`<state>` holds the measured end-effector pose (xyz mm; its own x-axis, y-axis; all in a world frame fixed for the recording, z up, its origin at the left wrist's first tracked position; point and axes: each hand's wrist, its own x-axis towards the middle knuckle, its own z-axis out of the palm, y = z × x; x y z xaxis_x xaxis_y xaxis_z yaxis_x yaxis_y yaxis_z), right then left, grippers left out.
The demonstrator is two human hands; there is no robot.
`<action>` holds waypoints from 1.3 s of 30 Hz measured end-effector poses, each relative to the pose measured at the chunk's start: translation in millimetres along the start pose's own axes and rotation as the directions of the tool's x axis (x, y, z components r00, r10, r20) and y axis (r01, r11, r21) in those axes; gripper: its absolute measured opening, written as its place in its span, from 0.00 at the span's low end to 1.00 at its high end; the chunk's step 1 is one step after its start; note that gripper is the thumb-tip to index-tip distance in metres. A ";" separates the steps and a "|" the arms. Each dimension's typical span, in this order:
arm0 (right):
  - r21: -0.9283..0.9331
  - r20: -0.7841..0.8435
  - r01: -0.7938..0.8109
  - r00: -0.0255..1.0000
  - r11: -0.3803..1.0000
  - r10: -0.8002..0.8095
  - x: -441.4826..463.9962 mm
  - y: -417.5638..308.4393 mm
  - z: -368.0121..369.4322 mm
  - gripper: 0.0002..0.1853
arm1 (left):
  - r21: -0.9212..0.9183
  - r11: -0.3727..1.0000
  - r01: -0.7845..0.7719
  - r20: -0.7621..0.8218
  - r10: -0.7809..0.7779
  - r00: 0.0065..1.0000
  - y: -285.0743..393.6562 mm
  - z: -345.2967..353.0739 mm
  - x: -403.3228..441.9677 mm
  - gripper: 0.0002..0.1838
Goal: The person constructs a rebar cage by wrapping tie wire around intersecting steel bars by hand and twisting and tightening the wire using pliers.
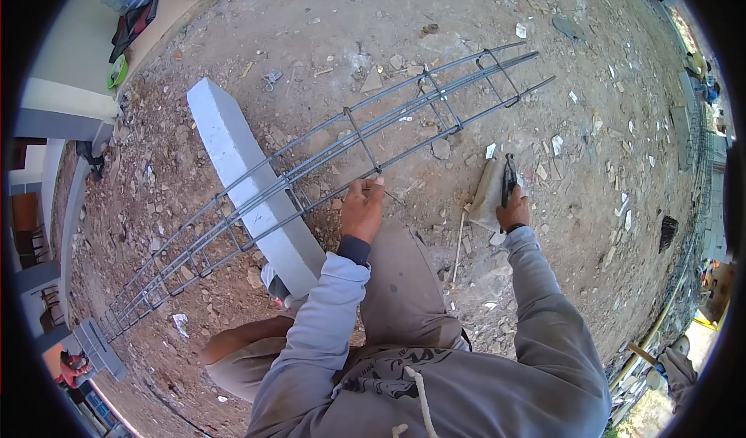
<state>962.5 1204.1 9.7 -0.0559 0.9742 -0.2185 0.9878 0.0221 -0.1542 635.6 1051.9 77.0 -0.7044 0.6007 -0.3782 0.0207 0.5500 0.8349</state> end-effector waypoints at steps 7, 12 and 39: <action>0.456 0.247 -0.178 0.967 0.872 0.068 -14.0 -56.5 -62.5 0.13 | -0.597 0.750 0.285 0.269 -0.147 0.952 2.5 14.5 -2.8 0.17; 0.586 0.621 -0.283 0.759 0.760 -0.196 -48.5 -130.5 -127.3 0.09 | -0.706 0.605 0.368 0.317 -0.194 0.928 -0.4 14.2 -4.9 0.15; -0.382 0.520 0.694 0.707 0.611 -0.478 -84.5 -236.3 -152.0 0.39 | -0.815 0.473 0.334 0.328 -0.098 0.940 -19.5 16.3 -4.6 0.15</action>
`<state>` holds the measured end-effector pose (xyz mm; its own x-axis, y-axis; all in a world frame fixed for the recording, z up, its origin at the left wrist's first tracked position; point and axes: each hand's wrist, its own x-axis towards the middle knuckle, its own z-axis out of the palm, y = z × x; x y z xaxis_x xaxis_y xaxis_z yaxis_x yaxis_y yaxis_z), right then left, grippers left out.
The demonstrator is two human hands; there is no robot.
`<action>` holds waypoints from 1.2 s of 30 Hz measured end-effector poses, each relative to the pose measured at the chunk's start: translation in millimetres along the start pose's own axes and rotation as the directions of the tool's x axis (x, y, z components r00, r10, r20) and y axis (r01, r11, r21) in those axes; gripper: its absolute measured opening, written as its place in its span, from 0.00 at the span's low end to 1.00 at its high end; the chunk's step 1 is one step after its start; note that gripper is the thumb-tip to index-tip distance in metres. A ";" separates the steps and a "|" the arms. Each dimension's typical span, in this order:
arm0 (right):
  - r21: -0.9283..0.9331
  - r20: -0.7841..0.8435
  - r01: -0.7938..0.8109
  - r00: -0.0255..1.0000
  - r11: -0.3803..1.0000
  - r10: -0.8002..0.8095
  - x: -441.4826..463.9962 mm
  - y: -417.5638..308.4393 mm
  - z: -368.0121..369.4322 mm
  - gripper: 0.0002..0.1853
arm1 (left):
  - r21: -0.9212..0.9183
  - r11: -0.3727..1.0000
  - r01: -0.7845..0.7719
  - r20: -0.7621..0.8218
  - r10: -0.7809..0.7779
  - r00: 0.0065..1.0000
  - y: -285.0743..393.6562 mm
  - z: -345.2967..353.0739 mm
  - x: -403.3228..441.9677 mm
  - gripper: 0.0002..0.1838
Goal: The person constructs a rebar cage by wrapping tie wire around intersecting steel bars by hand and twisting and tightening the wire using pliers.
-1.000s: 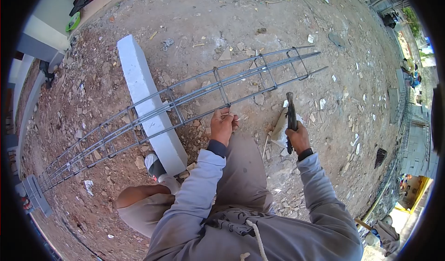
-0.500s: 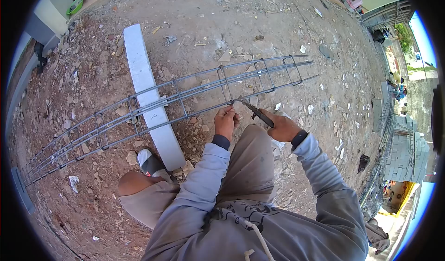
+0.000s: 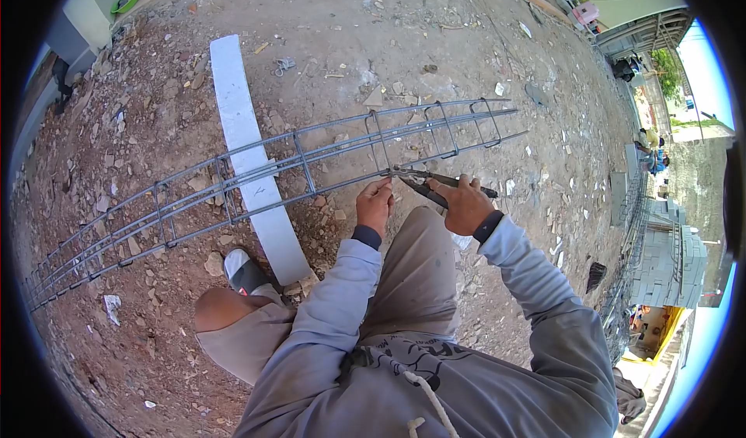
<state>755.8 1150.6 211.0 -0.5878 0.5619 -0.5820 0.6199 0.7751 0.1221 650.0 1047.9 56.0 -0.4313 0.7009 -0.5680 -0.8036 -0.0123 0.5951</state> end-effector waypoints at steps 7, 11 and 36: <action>-0.053 -0.020 -0.056 0.998 0.997 0.055 -9.7 -18.2 -11.4 0.37 | 0.007 1.000 -0.008 -0.016 0.008 1.000 -1.8 0.6 0.7 0.15; -0.057 -0.007 -0.030 1.000 0.998 0.030 -15.1 -24.0 -26.5 0.34 | -0.037 0.999 0.003 -0.001 -0.004 1.000 -0.5 3.0 1.1 0.13; 0.712 0.246 -0.233 0.966 0.662 0.075 -35.8 -24.8 29.8 0.35 | -0.478 0.830 0.288 0.238 -0.193 0.952 -19.3 33.1 15.5 0.06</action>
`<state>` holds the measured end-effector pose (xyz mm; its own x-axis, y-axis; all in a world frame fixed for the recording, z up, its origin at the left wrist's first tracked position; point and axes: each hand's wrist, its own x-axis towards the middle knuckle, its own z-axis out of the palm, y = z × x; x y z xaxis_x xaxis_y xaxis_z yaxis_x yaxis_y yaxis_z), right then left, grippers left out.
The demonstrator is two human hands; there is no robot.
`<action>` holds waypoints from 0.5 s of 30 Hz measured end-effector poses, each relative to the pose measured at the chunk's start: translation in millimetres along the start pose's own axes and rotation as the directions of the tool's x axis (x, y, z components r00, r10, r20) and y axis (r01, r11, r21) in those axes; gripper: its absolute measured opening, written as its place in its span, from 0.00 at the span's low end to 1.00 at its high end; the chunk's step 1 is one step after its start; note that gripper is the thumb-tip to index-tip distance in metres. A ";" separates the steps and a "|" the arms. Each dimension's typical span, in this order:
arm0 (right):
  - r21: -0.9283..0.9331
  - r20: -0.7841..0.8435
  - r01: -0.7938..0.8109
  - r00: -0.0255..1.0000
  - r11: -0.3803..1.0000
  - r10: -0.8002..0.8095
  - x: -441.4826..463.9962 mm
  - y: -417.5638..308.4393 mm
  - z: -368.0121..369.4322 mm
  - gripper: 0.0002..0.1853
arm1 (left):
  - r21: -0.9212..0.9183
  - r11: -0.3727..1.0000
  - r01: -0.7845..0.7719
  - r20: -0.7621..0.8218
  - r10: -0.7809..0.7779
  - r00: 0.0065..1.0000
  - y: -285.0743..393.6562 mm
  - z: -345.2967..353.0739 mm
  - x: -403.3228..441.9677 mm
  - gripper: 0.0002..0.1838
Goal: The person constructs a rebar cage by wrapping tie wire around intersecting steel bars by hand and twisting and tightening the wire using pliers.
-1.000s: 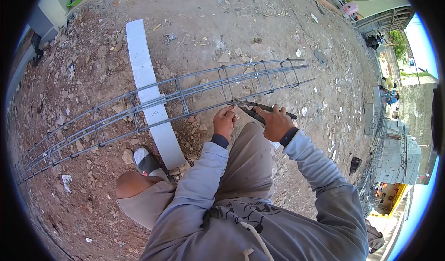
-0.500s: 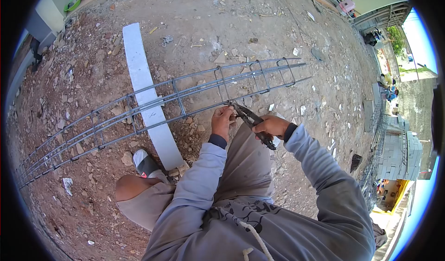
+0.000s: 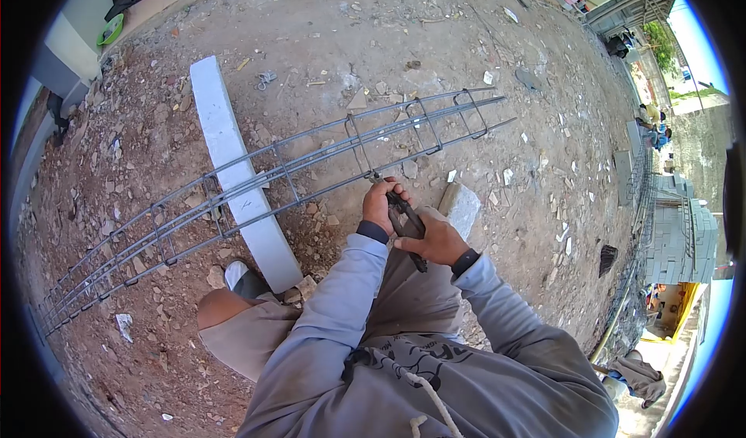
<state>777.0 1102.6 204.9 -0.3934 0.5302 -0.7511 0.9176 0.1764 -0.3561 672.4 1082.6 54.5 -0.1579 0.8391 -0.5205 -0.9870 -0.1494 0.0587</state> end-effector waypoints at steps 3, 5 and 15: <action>-0.417 -0.376 0.061 0.897 0.907 -0.233 -23.2 10.0 28.5 0.40 | 0.117 0.992 -0.047 -0.144 0.064 0.987 -8.8 12.9 1.9 0.02; -0.448 -0.427 -0.018 0.883 0.894 -0.196 -12.6 20.3 37.8 0.36 | 0.181 0.980 -0.089 -0.230 0.130 0.964 -14.7 18.5 7.1 0.05; 0.638 0.240 -0.119 0.970 0.760 -0.049 16.0 53.8 11.2 0.13 | 0.417 0.908 0.040 -0.218 0.057 0.974 -4.1 5.3 -4.4 0.22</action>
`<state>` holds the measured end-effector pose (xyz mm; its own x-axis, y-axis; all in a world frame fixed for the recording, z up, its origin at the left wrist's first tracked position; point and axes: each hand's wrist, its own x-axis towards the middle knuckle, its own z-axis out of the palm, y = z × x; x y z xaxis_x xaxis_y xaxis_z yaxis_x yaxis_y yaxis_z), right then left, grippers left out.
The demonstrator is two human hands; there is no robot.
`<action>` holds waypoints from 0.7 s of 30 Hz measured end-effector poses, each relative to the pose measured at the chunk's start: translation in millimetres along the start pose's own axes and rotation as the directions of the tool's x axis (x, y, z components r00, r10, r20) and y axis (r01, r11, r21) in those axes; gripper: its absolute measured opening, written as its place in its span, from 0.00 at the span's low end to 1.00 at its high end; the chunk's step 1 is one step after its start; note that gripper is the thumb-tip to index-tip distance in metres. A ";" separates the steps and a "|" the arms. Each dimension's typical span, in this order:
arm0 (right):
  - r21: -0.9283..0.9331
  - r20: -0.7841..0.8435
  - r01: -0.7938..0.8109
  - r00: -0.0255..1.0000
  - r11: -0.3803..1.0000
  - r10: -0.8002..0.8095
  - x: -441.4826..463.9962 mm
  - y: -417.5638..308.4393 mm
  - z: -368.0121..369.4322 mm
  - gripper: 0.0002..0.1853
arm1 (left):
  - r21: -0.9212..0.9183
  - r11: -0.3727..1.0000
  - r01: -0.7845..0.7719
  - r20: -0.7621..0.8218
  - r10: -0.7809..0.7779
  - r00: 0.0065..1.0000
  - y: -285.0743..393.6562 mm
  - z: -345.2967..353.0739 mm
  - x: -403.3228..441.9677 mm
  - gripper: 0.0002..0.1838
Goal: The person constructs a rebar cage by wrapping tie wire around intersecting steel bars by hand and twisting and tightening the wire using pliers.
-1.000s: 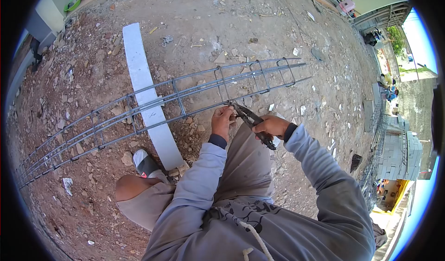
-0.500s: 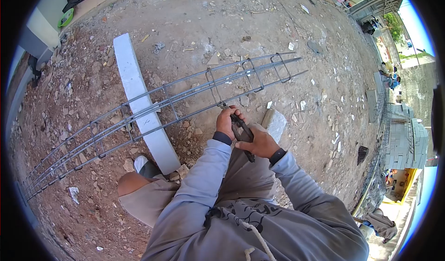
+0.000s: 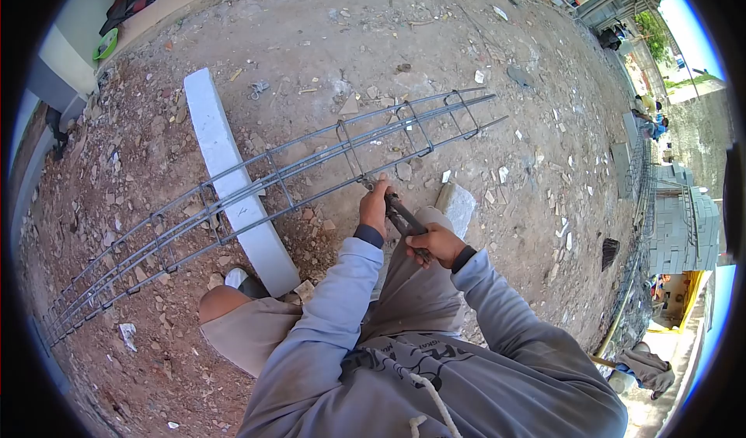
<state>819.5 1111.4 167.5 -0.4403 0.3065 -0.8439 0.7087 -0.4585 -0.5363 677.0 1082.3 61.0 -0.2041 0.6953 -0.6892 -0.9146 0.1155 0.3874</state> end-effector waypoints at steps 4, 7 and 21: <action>0.480 0.324 -0.112 0.944 0.870 -0.057 4.2 11.0 -2.0 0.17 | -0.169 0.984 0.056 0.206 -0.020 0.978 -0.4 -5.4 5.3 0.23; 0.351 0.199 -0.089 0.980 0.932 0.019 0.3 12.3 5.9 0.22 | -0.262 0.957 0.123 0.322 -0.033 0.946 -4.0 -9.6 0.3 0.22; -0.911 -0.409 -0.261 0.674 0.320 -0.615 -6.0 -0.5 37.2 0.36 | -0.370 0.929 0.020 0.002 -0.020 1.000 -17.8 19.9 18.5 0.16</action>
<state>801.2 1078.7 172.2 -0.5070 0.8298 -0.2332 0.8437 0.5332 0.0626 696.5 1107.2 53.5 -0.1846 0.6943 -0.6956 -0.9827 -0.1413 0.1198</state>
